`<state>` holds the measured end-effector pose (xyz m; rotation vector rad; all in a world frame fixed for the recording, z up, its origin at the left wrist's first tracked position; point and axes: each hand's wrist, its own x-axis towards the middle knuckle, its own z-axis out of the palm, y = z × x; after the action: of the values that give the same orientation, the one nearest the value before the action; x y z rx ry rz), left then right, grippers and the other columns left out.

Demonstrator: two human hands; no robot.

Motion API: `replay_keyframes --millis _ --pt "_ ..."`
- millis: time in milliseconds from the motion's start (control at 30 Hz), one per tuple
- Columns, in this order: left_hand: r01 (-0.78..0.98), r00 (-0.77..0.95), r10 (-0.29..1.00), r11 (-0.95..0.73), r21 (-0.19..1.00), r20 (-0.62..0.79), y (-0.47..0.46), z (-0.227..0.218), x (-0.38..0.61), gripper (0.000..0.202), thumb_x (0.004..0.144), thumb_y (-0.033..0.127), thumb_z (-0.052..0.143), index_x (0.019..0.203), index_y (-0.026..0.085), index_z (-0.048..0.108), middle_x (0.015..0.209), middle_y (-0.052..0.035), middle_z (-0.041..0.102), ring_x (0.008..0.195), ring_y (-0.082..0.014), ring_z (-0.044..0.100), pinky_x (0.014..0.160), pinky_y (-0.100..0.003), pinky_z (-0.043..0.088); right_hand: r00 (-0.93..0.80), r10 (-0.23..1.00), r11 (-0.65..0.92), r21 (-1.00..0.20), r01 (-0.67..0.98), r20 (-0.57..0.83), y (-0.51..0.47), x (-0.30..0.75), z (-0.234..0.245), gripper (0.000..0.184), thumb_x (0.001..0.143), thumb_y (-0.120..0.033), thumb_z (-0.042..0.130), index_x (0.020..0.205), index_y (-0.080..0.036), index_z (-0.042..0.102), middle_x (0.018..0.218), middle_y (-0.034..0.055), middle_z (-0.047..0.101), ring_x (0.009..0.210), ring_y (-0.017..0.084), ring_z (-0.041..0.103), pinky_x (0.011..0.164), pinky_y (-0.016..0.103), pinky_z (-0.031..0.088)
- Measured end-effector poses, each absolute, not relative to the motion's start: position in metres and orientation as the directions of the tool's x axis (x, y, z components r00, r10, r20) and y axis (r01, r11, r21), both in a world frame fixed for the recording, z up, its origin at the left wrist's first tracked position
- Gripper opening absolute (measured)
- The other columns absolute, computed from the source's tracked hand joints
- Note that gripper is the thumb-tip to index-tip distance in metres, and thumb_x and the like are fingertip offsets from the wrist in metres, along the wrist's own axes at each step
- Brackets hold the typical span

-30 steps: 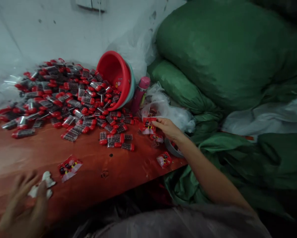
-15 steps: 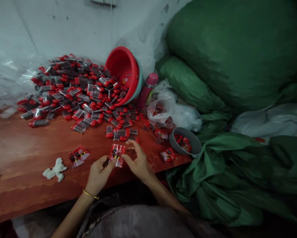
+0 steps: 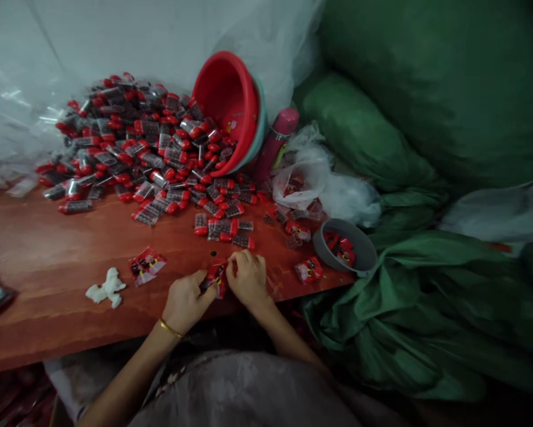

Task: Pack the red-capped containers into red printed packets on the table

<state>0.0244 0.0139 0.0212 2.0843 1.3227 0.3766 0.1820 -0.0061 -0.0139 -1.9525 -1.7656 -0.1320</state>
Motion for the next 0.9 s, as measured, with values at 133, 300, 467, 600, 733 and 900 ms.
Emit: replay_keyframes --millis 133,300,467,600,733,900 --pt "0.600 0.490 0.856 -0.197 0.775 -0.162 0.009 0.024 0.010 0.028 0.075 0.035 0.050 0.054 0.017 0.050 0.049 0.0039 0.041 0.047 -0.0095 0.038 0.050 -0.024 0.022 0.406 0.867 -0.323 -0.296 0.899 0.288 -0.004 0.219 -0.012 0.021 0.085 -0.019 0.039 0.075 -0.017 0.057 0.078 0.0090 0.062 0.071 0.020 0.054 0.063 0.031 0.033" --pt "0.084 0.278 0.924 0.250 0.965 -0.264 0.010 0.015 -0.002 0.030 0.068 0.044 0.064 0.068 0.015 0.061 0.062 0.0010 0.060 0.059 -0.0124 0.053 0.059 -0.024 0.042 0.377 0.924 -0.330 -0.365 0.870 0.063 -0.015 0.255 -0.010 0.013 0.079 -0.024 0.049 0.086 -0.020 0.059 0.082 0.0063 0.065 0.074 0.020 0.058 0.060 0.029 0.037" --pt "-0.285 0.084 0.934 0.356 0.890 -0.347 0.013 0.002 0.003 0.038 0.057 0.046 0.075 0.074 0.013 0.063 0.068 -0.0005 0.065 0.060 -0.0133 0.059 0.065 -0.029 0.051 0.419 0.897 -0.289 -0.532 0.796 0.140 -0.027 0.231 -0.014 0.035 0.080 -0.035 0.051 0.110 -0.019 0.054 0.093 0.0093 0.065 0.075 0.022 0.060 0.063 0.032 0.043" --pt "-0.321 0.057 0.941 0.335 0.886 -0.335 0.007 -0.003 0.007 0.041 0.057 0.045 0.076 0.079 0.013 0.066 0.073 -0.0015 0.068 0.063 -0.0137 0.060 0.065 -0.029 0.051 0.191 0.979 -0.055 -0.821 0.568 0.066 -0.024 0.180 -0.012 0.032 0.089 -0.043 0.039 0.105 -0.020 0.056 0.091 0.0077 0.067 0.073 0.018 0.062 0.067 0.030 0.047" --pt "-0.249 0.064 0.973 0.230 0.941 -0.221 -0.002 -0.006 0.006 0.038 0.065 0.044 0.071 0.087 0.013 0.067 0.084 -0.0046 0.070 0.078 -0.0162 0.061 0.078 -0.029 0.048 0.020 0.996 0.062 -0.847 0.529 0.085 -0.013 0.137 -0.012 0.026 0.089 -0.040 0.040 0.086 -0.021 0.056 0.081 0.0056 0.065 0.071 0.017 0.059 0.066 0.028 0.045" --pt "0.033 0.132 0.982 0.129 0.991 -0.133 -0.004 0.000 -0.009 0.032 0.080 0.043 0.056 0.091 0.014 0.064 0.078 -0.0027 0.065 0.074 -0.0145 0.057 0.071 -0.025 0.046 0.053 0.988 0.088 -0.825 0.559 0.142 -0.002 0.128 -0.008 0.028 0.087 -0.042 0.041 0.068 -0.022 0.047 0.064 0.0016 0.056 0.060 0.015 0.051 0.058 0.027 0.040"
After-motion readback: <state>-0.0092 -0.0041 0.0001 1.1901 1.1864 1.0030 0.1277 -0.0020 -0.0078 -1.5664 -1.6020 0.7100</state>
